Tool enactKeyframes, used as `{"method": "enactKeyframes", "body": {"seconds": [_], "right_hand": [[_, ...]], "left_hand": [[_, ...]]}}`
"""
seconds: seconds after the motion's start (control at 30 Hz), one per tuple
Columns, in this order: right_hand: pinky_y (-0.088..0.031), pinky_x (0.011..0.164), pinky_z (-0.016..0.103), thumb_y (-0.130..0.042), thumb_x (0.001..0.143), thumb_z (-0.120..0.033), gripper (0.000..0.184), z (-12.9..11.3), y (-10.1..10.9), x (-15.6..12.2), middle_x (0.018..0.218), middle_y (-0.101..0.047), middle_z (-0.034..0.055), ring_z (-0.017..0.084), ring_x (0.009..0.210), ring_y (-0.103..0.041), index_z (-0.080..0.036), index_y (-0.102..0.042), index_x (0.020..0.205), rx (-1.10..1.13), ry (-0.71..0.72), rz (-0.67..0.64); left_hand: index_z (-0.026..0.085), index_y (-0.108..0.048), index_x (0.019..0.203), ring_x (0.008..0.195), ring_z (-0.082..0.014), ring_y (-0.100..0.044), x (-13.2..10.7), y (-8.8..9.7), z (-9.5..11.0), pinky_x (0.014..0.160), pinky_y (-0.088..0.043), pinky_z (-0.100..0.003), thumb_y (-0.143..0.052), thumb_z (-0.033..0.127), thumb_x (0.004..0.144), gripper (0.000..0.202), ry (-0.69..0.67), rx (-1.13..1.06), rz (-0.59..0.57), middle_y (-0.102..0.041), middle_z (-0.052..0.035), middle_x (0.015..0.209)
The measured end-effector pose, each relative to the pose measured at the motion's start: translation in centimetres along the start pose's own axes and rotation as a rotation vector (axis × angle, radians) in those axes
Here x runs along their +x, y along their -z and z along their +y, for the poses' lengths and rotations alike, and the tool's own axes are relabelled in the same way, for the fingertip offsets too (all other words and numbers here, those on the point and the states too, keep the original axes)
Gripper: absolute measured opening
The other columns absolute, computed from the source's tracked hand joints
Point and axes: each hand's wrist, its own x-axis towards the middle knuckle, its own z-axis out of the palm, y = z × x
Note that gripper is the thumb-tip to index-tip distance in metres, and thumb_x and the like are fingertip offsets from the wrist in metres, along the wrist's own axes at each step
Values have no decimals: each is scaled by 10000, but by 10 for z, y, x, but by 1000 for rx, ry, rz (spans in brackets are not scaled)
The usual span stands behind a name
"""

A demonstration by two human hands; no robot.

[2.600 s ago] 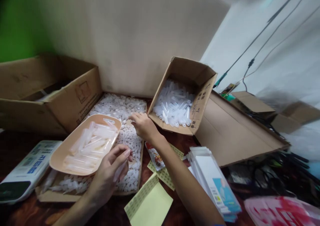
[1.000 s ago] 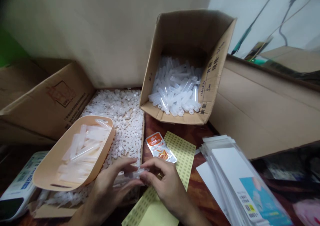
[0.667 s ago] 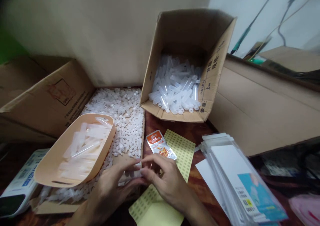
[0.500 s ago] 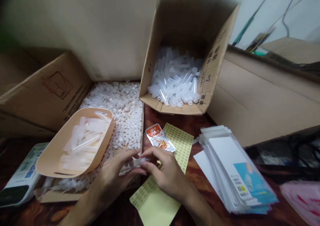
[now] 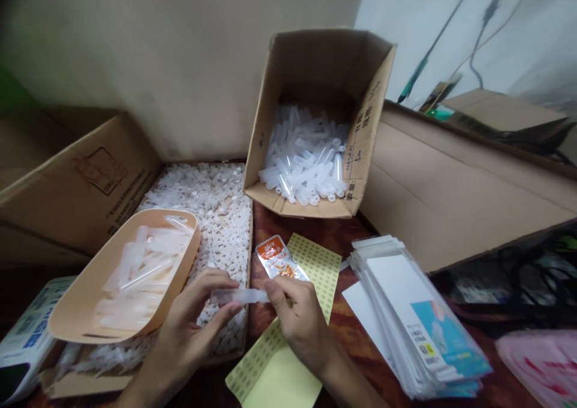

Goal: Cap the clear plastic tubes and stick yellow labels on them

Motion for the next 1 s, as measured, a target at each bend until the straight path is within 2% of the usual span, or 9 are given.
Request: {"method": "enactKeyframes", "body": {"seconds": [0.1, 0.2, 0.3, 0.47, 0.6, 0.73, 0.8, 0.9, 1.0], "right_hand": [[-413, 622, 272, -548, 1021, -428, 291, -2, 3, 0, 759, -590, 6, 165, 688, -559, -199, -617, 854, 82, 29, 9], [-456, 740, 282, -597, 1001, -354, 151, -3, 5, -1, 935, -637, 39, 187, 838, -604, -207, -623, 1023, 55, 135, 30], [-414, 679, 287, -508, 1039, -345, 217, -2, 3, -3, 821, -595, 20, 171, 743, -564, -200, -599, 906, -38, 164, 1], [-287, 524, 298, -397, 1074, -397, 495, -2, 3, -4, 563, -402, -34, 133, 522, -404, -212, -416, 614, -36, 60, 20], [-425, 638, 296, -542, 1022, -321, 178, -4, 8, -4, 798, -631, 28, 183, 711, -581, -203, -632, 923, -46, 203, 73], [-452, 693, 310, -536, 1012, -245, 83, -4, 8, -6, 911, -638, 53, 201, 793, -595, -217, -594, 1063, -131, 331, 51], [-429, 671, 317, -443, 1047, -283, 170, -5, 6, -6, 852, -603, 46, 196, 752, -571, -211, -584, 986, -154, 281, 9], [-359, 591, 307, -324, 1083, -384, 401, -6, 0, -7, 704, -489, 7, 169, 642, -485, -212, -516, 775, -73, 120, -53], [-284, 512, 287, -339, 1061, -532, 511, -7, -4, -8, 618, -361, -33, 137, 550, -361, -222, -414, 662, 148, -60, -132]], "left_hand": [[188, -618, 1094, 667, -154, -630, -3, -2, -4, 596, -491, -233, -513, 494, 1004, 336, 213, -112, -37, -660, -23, 798], [182, -565, 809, 404, -101, -451, -4, -5, -5, 403, -341, -214, -337, 607, 1025, 529, 419, -248, -132, -523, 32, 572], [184, -592, 846, 457, -111, -503, -4, -4, -2, 444, -385, -215, -444, 536, 1017, 419, 351, -150, -121, -577, 14, 627], [210, -656, 1137, 887, -205, -687, -7, -1, 0, 752, -541, -289, -485, 354, 1019, 252, 69, 35, -133, -719, -84, 1007], [189, -655, 1044, 648, -175, -640, -5, -6, -2, 508, -461, -230, -519, 508, 990, 350, 232, -58, -133, -686, -47, 784], [186, -598, 822, 467, -124, -511, -3, -7, 2, 427, -380, -206, -473, 551, 999, 425, 317, -165, -119, -542, 26, 569], [187, -608, 860, 514, -131, -550, -3, -6, 5, 460, -406, -208, -492, 468, 1010, 339, 245, -84, -116, -599, 7, 637], [198, -619, 1013, 689, -157, -645, -6, -2, 5, 612, -493, -228, -482, 244, 1010, 145, -33, 106, -136, -691, -35, 827], [188, -578, 1131, 748, -168, -657, -7, 3, 1, 698, -515, -250, -448, 82, 975, 229, -324, 239, -167, -695, -48, 862]]}}
